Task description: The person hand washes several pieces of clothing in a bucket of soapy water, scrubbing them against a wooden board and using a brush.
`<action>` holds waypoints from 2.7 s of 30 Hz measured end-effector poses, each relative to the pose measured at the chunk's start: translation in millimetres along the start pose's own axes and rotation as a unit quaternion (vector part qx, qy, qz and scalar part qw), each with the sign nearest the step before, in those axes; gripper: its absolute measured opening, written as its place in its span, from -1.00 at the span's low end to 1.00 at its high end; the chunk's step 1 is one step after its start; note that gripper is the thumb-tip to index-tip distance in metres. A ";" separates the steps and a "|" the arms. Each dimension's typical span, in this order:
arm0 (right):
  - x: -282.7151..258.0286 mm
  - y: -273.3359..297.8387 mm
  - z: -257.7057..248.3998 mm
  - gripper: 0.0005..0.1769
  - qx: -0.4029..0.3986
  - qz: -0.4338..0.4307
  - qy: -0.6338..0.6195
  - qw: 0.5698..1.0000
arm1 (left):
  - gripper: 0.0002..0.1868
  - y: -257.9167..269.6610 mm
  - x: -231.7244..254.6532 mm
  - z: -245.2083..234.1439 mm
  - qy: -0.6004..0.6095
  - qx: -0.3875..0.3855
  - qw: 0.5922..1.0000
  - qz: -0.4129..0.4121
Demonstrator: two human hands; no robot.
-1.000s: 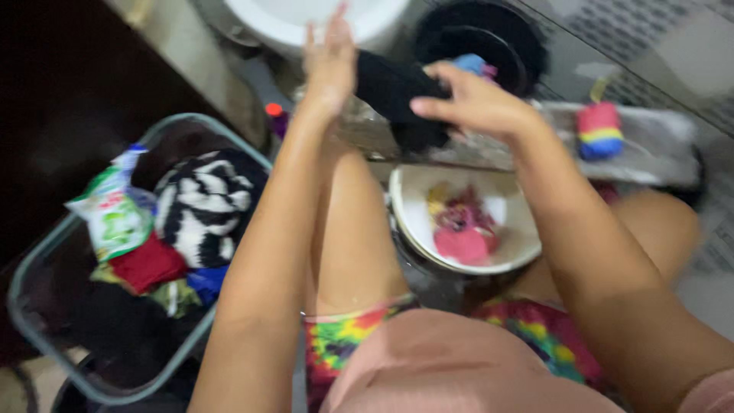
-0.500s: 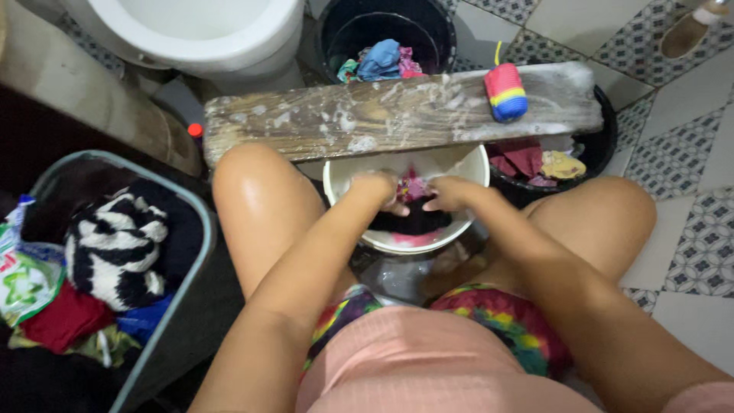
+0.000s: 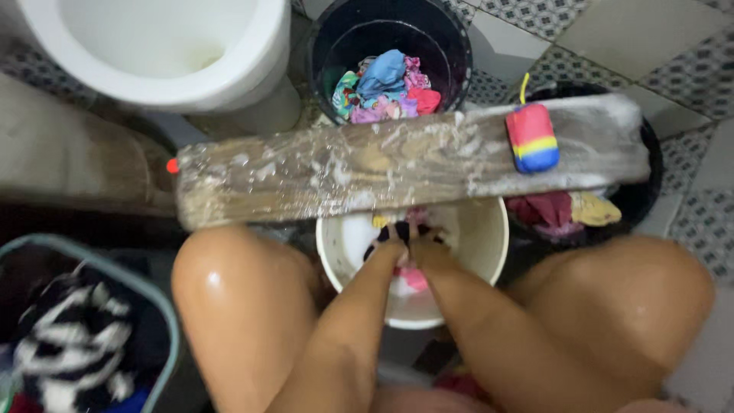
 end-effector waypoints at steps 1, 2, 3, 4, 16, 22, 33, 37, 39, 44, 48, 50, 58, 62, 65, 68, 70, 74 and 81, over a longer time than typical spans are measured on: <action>0.6 -5.7 5.3 0.28 -0.004 0.005 -0.004 1.000 | -0.08 -9.7 -4.3 9.6 0.010 -0.007 1.000 0.000; -3.8 -15.3 3.4 0.26 -0.003 0.006 -0.007 1.000 | -0.09 -23.4 -5.9 10.9 0.021 -0.009 1.000 0.003; -6.4 -23.9 1.5 0.23 -0.002 0.006 -0.007 1.000 | -0.09 -35.4 -7.2 10.9 0.030 -0.009 1.000 0.004; -7.8 -24.1 7.3 0.20 -0.006 0.008 -0.009 1.000 | -0.09 -39.3 -9.7 15.0 0.038 -0.016 0.999 0.004; 5.2 -93.9 -48.8 -0.10 0.093 -0.048 -0.042 0.994 | -0.12 -102.4 -36.0 -30.1 0.195 0.090 0.976 -0.024; -7.1 -82.1 -32.9 -0.22 0.111 -0.060 -0.054 0.991 | -0.13 -104.2 -52.2 -58.2 0.219 0.118 0.968 -0.019; 8.9 55.7 -67.5 -0.38 0.166 -0.094 -0.156 0.969 | -0.14 -67.3 -32.7 -55.8 0.294 0.087 0.950 0.057; 1.6 143.3 -107.1 -0.39 0.248 -0.096 -0.153 0.952 | -0.14 -45.8 -9.4 -51.9 0.305 0.013 0.947 0.099; -12.6 153.8 -95.8 -0.32 0.241 -0.174 -0.172 0.939 | -0.14 -37.9 -6.8 -58.3 0.312 -0.016 0.943 0.113; -27.2 116.1 -29.7 -0.37 -0.002 -0.286 -0.103 0.953 | -0.14 -33.1 -5.9 -76.8 0.276 -0.032 0.955 0.102; 8.6 35.2 -48.0 -0.40 0.057 -0.197 -0.087 0.975 | -0.13 -29.8 -17.7 -58.9 0.139 -0.089 0.985 0.052; 18.9 -4.8 -67.3 -0.41 0.113 -0.142 -0.086 0.980 | -0.13 -22.4 -19.3 -33.3 0.046 -0.131 0.990 0.030; -16.6 -82.8 -70.5 -0.46 0.092 -0.086 -0.037 0.991 | -0.12 0.0 2.3 29.5 -0.136 -0.255 0.957 0.019; -19.0 -72.4 -55.2 -0.47 0.108 -0.095 -0.033 0.989 | -0.11 -2.9 -8.8 4.7 0.035 -0.295 0.954 0.044; 8.8 -47.2 -33.3 -0.48 0.089 -0.101 -0.034 0.990 | -0.10 11.7 15.4 -18.1 0.313 -0.336 0.885 0.080; 7.6 -18.2 -35.9 -0.49 0.066 -0.117 -0.048 0.990 | -0.09 36.8 35.4 -64.7 0.519 -0.321 0.786 0.100; 0.6 6.3 -41.1 -0.49 0.054 -0.130 -0.048 0.989 | -0.08 53.6 42.2 -88.2 0.604 -0.263 0.744 0.111; -0.6 50.8 -40.5 -0.48 0.032 -0.145 -0.042 0.988 | 0.04 58.6 80.1 -89.8 0.715 -0.189 0.649 0.181; 11.7 48.8 -27.7 -0.47 0.002 -0.147 -0.012 0.989 | 0.02 42.8 99.0 -117.1 0.807 -0.135 0.534 0.211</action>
Point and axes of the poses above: each hand's wrist, its own y-axis away from the middle knuckle, its own z-axis out of the palm, x = y × z, the point moved 4 cm from there along -y, towards the middle knuckle, and after that the axes turned 9 degrees about y, right-handed, at the moved point
